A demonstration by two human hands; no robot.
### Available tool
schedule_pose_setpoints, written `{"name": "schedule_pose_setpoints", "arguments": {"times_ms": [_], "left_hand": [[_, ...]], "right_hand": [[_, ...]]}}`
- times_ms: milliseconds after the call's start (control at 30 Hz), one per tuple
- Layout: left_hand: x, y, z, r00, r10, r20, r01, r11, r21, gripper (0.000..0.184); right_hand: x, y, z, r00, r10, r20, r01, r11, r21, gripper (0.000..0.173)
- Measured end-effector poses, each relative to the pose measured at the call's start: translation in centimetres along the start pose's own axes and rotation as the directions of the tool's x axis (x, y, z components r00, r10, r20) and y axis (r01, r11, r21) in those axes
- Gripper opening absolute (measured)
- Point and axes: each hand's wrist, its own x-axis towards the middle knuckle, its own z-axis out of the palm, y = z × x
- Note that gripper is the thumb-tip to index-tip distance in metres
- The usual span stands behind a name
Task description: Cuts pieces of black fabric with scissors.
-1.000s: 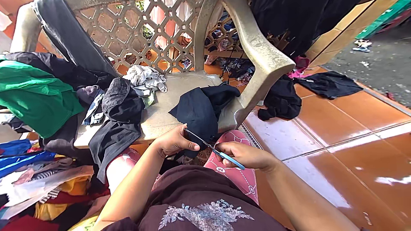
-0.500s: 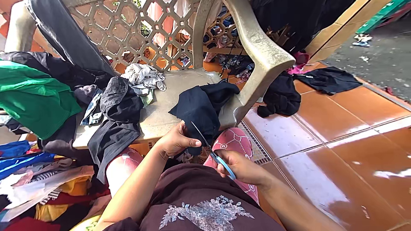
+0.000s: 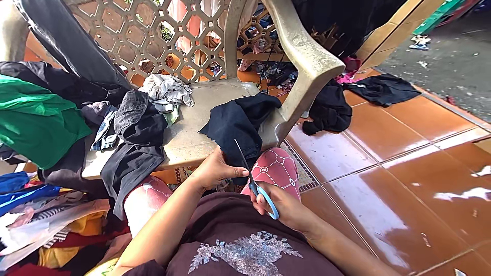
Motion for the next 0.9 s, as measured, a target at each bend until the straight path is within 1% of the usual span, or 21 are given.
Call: {"name": "schedule_pose_setpoints", "arguments": {"times_ms": [133,267,367,467,500,600,633,700,733,900], "left_hand": [[0.0,0.1,0.1,1.0,-0.004,-0.007,0.004,1.0,0.013,0.062],[0.2,-0.1,0.0,1.0,0.01,-0.016,-0.01,1.0,0.008,0.062],[0.2,-0.3,-0.1,0.999,0.028,-0.016,-0.028,0.999,-0.016,0.066],[0.0,-0.1,-0.8,0.999,0.04,0.008,-0.04,0.999,-0.024,0.07],[0.0,0.1,-1.2,0.999,0.039,0.002,-0.039,0.999,-0.013,0.068],[0.1,1.1,-1.3,0.992,-0.006,-0.122,0.012,0.999,0.052,0.039],[0.1,1.3,-1.3,0.99,-0.006,-0.139,0.016,0.998,0.068,0.036],[0.1,1.3,-1.2,0.99,0.001,-0.144,0.008,0.998,0.064,0.037],[0.1,1.2,-1.0,0.989,-0.001,-0.145,0.008,0.999,0.053,0.037],[-0.1,0.7,-0.4,0.986,-0.002,-0.167,0.001,1.0,-0.01,0.045]], "right_hand": [[0.0,0.2,0.0,0.999,-0.032,-0.016,0.032,0.999,-0.002,0.031],[-0.1,0.8,0.3,0.995,-0.096,-0.039,0.095,0.995,-0.025,0.035],[-0.1,0.8,0.5,0.994,-0.1,-0.041,0.1,0.995,-0.005,0.034],[-0.1,0.7,0.4,0.996,-0.081,-0.046,0.082,0.996,0.032,0.031],[-0.1,0.6,0.2,0.996,-0.069,-0.059,0.071,0.997,0.026,0.029],[0.0,0.0,-0.2,0.994,0.006,-0.105,-0.015,0.996,-0.083,0.027],[0.1,-0.2,-0.2,0.993,0.035,-0.114,-0.05,0.99,-0.134,0.029],[0.2,-0.4,-0.3,0.991,0.069,-0.116,-0.092,0.976,-0.2,0.03],[0.2,-0.3,-0.2,0.991,0.079,-0.112,-0.101,0.974,-0.204,0.031],[0.1,-0.6,0.1,0.989,0.118,-0.092,-0.126,0.988,-0.086,0.026]]}}
